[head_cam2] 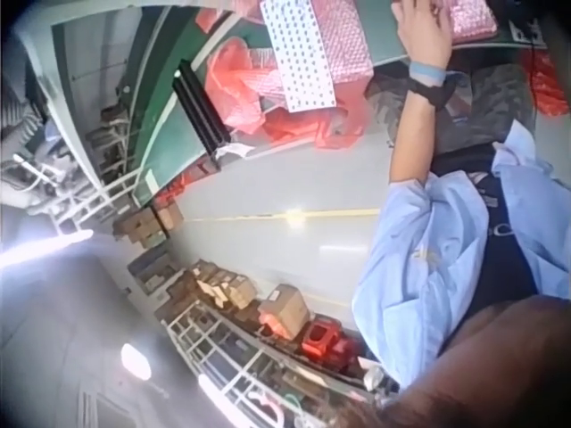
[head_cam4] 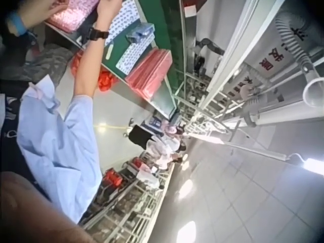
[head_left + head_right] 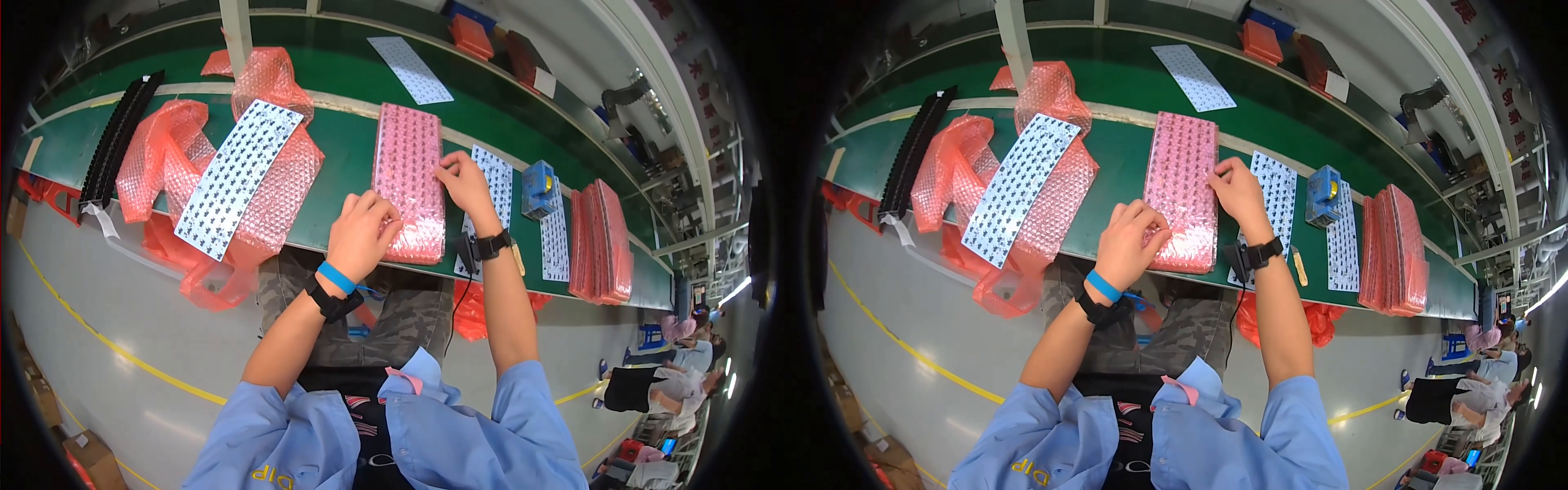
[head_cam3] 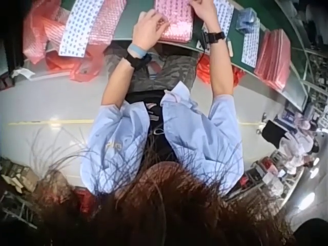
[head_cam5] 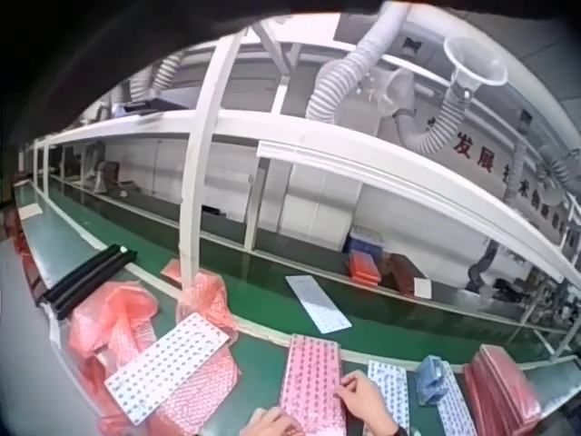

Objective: The person wraps circuit boards in bubble wrap, using a utility knife to cut the wrap and a tape dispenser to secure it. They repeat this process for several boards, occasionally moving stacks of materials aside on the workbench.

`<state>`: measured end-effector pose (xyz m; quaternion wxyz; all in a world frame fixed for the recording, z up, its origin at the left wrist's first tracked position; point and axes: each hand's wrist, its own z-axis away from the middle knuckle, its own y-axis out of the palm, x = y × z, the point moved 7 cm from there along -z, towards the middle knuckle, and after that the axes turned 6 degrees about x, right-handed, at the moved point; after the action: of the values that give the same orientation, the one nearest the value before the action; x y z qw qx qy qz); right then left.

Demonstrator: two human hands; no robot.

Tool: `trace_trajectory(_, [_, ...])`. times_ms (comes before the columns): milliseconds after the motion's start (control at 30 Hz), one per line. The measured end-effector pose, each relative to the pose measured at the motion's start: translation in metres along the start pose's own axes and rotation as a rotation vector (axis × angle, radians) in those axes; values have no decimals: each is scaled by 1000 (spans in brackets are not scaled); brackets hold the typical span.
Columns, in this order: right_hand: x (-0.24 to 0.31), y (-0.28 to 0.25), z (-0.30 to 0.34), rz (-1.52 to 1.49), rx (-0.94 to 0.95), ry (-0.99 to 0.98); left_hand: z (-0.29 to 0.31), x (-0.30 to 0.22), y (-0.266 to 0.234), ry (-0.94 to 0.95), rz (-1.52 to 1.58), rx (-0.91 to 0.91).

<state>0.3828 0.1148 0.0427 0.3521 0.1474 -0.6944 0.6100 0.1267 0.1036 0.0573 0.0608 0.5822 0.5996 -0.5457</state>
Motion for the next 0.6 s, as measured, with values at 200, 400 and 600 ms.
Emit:
trace_trajectory(200, [56,19,31,-129,73,-160,4,7,-6,-26,-18,1])
trace_trajectory(400, [73,24,56,-59,135,-154,2,9,-4,-16,17,-18])
trace_trajectory(600, [118,20,134,88,44,-601,4,9,-5,-39,15,6])
